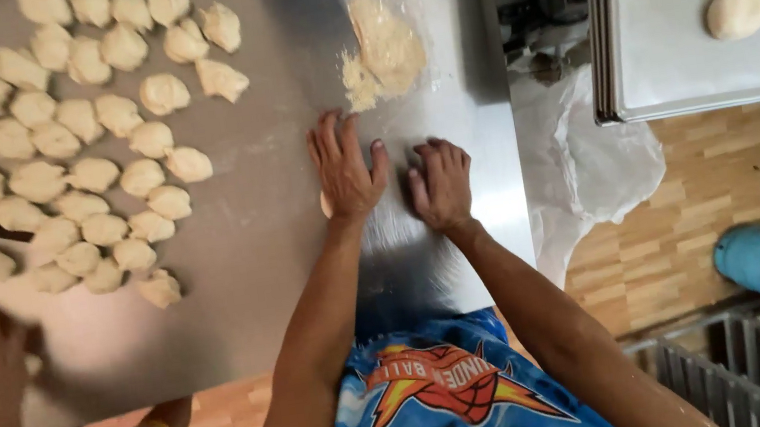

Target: Dividing dough into small portions, rolling them into uniform balls, and arranging them on baking trays.

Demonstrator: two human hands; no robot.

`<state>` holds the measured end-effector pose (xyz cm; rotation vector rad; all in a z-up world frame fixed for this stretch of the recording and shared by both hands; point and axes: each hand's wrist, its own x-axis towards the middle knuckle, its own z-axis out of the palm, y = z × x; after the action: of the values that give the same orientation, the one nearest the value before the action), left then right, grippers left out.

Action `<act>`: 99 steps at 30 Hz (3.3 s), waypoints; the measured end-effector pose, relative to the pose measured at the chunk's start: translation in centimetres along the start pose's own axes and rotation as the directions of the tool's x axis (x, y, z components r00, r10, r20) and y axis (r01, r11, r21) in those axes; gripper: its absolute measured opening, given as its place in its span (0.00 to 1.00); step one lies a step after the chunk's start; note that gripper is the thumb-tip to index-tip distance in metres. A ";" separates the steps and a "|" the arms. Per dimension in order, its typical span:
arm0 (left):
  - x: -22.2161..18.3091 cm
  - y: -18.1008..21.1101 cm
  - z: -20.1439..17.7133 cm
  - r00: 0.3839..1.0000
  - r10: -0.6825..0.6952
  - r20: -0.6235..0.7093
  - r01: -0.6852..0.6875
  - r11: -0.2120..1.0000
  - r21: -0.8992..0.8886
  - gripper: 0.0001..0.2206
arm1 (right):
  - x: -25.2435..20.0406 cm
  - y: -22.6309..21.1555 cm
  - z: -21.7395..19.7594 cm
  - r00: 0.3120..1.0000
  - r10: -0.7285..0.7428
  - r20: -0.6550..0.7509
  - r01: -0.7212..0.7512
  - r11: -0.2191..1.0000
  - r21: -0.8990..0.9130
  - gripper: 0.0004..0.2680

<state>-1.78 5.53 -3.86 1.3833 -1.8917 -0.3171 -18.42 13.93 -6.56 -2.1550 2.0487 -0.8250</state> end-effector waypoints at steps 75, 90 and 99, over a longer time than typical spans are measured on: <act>9.7 38.7 12.0 0.805 0.160 0.572 -0.317 0.930 0.187 0.34 | 6.4 31.7 -35.1 0.987 -0.137 -0.084 0.095 0.919 -0.381 0.19; 7.3 23.7 -0.3 0.980 -0.174 -0.095 0.096 0.835 -0.542 0.12 | 3.4 20.1 -38.2 0.912 0.326 -0.249 -0.024 0.647 0.762 0.09; -3.0 -2.2 -6.5 0.857 -0.475 -0.200 0.483 0.876 -0.010 0.15 | 5.9 2.7 -16.9 0.890 -0.176 0.421 -0.210 0.662 0.720 0.15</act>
<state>4.69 8.89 -2.03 1.8384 -1.3791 -0.3684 -27.95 13.44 8.82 -1.6166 1.1640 -0.8439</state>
